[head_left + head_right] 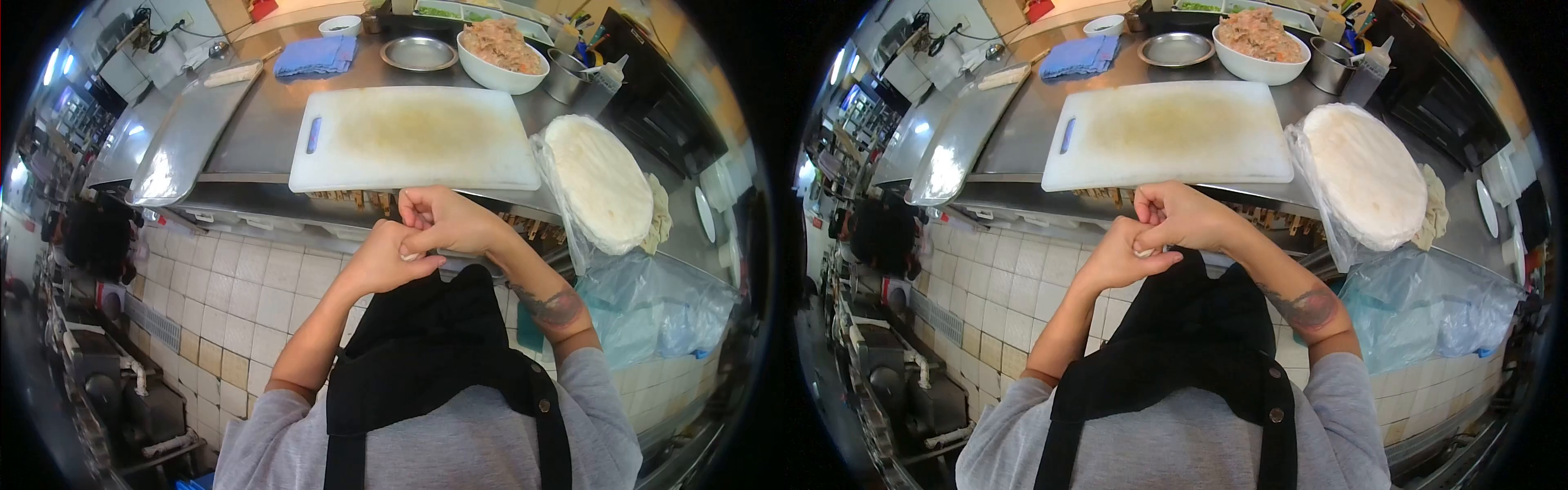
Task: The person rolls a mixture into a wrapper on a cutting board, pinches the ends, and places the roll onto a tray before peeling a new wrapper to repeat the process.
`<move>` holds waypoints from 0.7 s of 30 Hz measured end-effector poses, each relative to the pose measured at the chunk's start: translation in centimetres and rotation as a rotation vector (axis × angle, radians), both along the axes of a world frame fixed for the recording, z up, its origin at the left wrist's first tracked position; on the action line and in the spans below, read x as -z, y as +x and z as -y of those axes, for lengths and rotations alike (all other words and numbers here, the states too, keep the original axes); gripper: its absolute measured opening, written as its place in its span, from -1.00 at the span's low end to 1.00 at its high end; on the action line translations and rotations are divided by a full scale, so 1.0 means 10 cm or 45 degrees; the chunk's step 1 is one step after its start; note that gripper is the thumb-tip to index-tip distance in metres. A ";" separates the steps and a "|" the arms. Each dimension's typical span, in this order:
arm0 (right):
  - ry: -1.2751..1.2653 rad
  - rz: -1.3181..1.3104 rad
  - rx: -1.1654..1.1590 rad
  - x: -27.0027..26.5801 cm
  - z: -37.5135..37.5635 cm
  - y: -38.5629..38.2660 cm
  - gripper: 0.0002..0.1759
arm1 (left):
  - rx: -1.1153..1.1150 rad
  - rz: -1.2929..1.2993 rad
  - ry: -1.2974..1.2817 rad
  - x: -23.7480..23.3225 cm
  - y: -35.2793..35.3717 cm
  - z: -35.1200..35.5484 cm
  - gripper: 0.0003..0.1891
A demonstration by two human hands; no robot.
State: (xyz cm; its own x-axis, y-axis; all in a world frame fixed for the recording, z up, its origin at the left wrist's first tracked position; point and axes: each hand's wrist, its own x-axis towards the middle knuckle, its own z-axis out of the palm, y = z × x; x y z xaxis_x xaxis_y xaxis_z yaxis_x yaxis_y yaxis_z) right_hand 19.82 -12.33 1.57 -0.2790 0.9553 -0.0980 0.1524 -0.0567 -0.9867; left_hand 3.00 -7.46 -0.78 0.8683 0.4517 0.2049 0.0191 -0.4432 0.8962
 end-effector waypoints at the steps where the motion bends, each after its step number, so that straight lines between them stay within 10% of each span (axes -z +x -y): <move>1: -0.010 -0.100 0.009 0.02 0.00 0.00 -0.70 | -0.027 0.011 -0.121 -0.07 -0.03 0.02 -0.78; 5: 0.040 -0.679 0.124 0.28 0.05 -0.02 -0.35 | -0.125 0.398 -0.496 -0.03 -0.14 -0.10 -0.73; 7: 0.116 0.065 -0.090 0.32 0.18 0.02 -0.01 | -0.076 0.616 -0.711 0.01 -0.19 -0.22 -0.67; 9: -0.109 0.264 -0.183 0.33 0.26 0.06 -0.04 | 0.165 1.219 -1.347 0.02 -0.25 -0.33 -0.73; 13: 0.177 0.401 0.042 -0.03 0.36 0.47 -0.28 | 0.233 1.350 -1.418 0.08 -0.44 -0.45 -0.73; 15: 0.300 0.486 0.171 -0.39 0.42 0.65 -0.40 | -0.219 0.819 -1.445 -0.20 -0.50 -0.26 -0.51; 21: 0.427 0.565 0.123 -0.97 0.23 0.49 -0.50 | 0.365 -0.181 -0.848 0.18 -0.34 -0.15 -0.62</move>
